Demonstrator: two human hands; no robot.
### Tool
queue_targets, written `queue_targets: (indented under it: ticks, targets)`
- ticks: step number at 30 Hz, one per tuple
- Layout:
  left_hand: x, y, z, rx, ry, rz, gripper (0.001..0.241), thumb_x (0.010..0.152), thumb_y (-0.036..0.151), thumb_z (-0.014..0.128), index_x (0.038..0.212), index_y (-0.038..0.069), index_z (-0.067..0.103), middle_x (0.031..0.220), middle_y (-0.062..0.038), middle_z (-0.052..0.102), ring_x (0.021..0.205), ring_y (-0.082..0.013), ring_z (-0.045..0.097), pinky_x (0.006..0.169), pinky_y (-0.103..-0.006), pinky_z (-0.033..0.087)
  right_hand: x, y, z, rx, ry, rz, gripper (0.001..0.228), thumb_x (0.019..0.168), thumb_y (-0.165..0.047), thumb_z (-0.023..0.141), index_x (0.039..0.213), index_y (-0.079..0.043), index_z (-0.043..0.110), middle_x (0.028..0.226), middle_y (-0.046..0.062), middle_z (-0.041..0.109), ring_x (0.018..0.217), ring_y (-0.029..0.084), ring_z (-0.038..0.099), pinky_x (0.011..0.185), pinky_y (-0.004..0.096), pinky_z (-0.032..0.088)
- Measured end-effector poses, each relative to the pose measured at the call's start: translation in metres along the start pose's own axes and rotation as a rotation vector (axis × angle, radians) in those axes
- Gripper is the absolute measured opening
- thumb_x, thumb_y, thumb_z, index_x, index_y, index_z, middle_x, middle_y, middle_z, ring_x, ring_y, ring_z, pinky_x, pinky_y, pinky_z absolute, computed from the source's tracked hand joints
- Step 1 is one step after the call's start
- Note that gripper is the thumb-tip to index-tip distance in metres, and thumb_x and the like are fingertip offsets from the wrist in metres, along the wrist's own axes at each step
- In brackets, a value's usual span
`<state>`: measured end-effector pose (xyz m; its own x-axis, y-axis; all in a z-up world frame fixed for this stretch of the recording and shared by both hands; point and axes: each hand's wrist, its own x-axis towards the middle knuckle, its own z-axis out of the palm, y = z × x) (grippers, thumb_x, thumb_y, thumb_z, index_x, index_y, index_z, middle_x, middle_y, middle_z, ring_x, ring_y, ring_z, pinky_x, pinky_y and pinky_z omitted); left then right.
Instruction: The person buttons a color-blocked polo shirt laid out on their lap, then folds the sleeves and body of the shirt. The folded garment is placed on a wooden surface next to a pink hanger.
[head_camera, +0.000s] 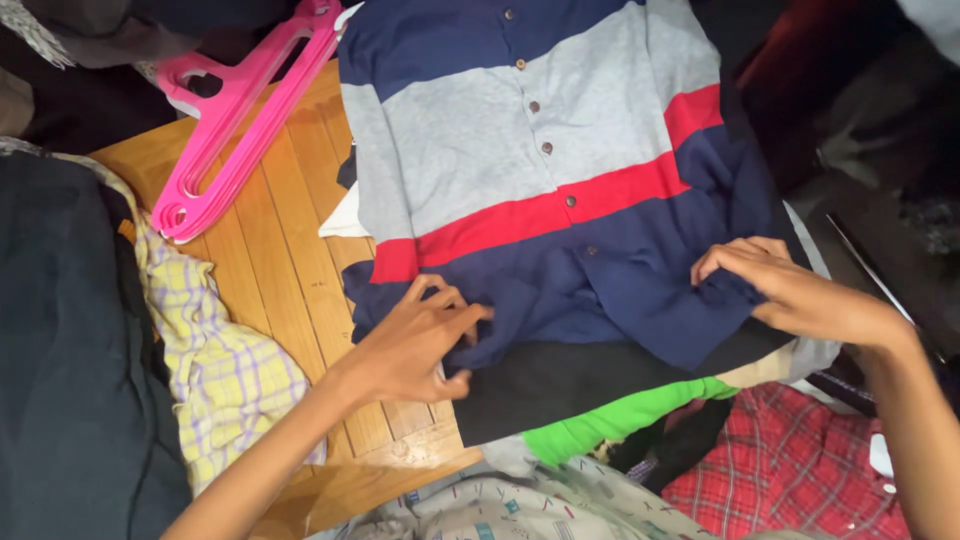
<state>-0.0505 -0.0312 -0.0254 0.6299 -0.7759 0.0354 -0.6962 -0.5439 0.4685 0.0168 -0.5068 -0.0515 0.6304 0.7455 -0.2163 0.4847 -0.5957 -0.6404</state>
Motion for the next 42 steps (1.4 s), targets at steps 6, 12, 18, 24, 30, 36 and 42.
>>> queue_targets:
  ticks: [6, 12, 18, 24, 30, 36, 42]
  targets:
    - [0.009, 0.017, 0.036, 0.226, 0.048, -0.034, 0.08, 0.084, 0.061, 0.071, 0.137, 0.004, 0.052, 0.093, -0.014, 0.069, 0.093, -0.0345, 0.057, 0.094, -0.0454, 0.036, -0.004, 0.004, 0.015, -0.1, -0.009, 0.037, 0.077, 0.052, 0.006, 0.055, 0.126, -0.017, 0.049, 0.126, -0.004, 0.056, 0.132, 0.011, 0.047, 0.115, 0.035, 0.01]
    - [0.017, 0.028, 0.043, 0.135, 0.148, -0.006, 0.023, 0.087, 0.005, 0.072, 0.101, 0.009, 0.054, 0.098, -0.011, 0.048, 0.083, -0.0309, 0.049, 0.071, -0.0419, 0.04, -0.01, 0.012, 0.006, -0.093, 0.036, -0.009, 0.039, 0.083, -0.028, 0.049, 0.12, -0.021, 0.059, 0.128, -0.007, 0.063, 0.129, 0.009, 0.053, 0.116, 0.044, 0.006]
    - [0.019, 0.07, -0.026, -0.848, -0.097, 0.271, 0.047, 0.112, 0.034, 0.032, 0.135, -0.001, 0.053, 0.135, -0.015, 0.061, 0.128, -0.0307, 0.062, 0.11, -0.0398, 0.045, -0.039, 0.046, -0.019, -0.017, 0.286, -0.112, 0.027, 0.1, -0.037, 0.051, 0.107, -0.012, 0.055, 0.11, 0.001, 0.066, 0.102, 0.015, 0.059, 0.109, 0.032, 0.028]
    - [0.005, 0.035, 0.038, -0.786, -0.472, 0.17, 0.053, 0.107, 0.032, 0.044, 0.147, -0.002, 0.045, 0.156, -0.027, 0.043, 0.151, -0.0346, 0.036, 0.12, -0.0379, 0.029, -0.06, 0.054, -0.024, -0.066, 0.099, -0.031, 0.07, 0.057, -0.001, 0.048, 0.126, -0.014, 0.048, 0.122, -0.001, 0.062, 0.116, 0.013, 0.058, 0.116, 0.038, 0.016]
    - [0.018, 0.032, 0.047, -0.896, -0.606, 0.177, 0.039, 0.108, 0.043, 0.039, 0.108, 0.009, 0.058, 0.104, -0.005, 0.057, 0.108, -0.0199, 0.057, 0.095, -0.0307, 0.04, -0.056, 0.022, -0.011, -0.205, 0.019, 0.32, 0.069, 0.065, 0.006, 0.056, 0.127, -0.019, 0.039, 0.153, -0.001, 0.032, 0.135, 0.017, 0.039, 0.101, 0.046, 0.037]
    - [0.041, 0.043, 0.018, -0.992, -0.325, 0.105, 0.022, 0.107, 0.03, 0.049, 0.105, 0.01, 0.059, 0.108, -0.004, 0.072, 0.099, -0.012, 0.069, 0.095, -0.0289, 0.056, -0.09, 0.096, -0.005, 0.5, 0.68, 0.16, 0.047, 0.089, 0.014, 0.046, 0.126, -0.01, 0.032, 0.166, 0.026, 0.036, 0.154, 0.047, 0.04, 0.096, 0.056, 0.054]
    - [0.073, 0.035, 0.016, -0.929, 0.028, 0.023, 0.015, 0.107, 0.025, 0.051, 0.105, 0.013, 0.059, 0.11, -0.003, 0.075, 0.103, -0.0123, 0.07, 0.095, -0.0284, 0.052, -0.063, -0.041, -0.023, 0.271, 0.83, -0.253, 0.021, 0.109, -0.04, 0.047, 0.112, -0.022, 0.036, 0.152, 0.036, 0.053, 0.145, 0.042, 0.056, 0.131, 0.046, 0.045]
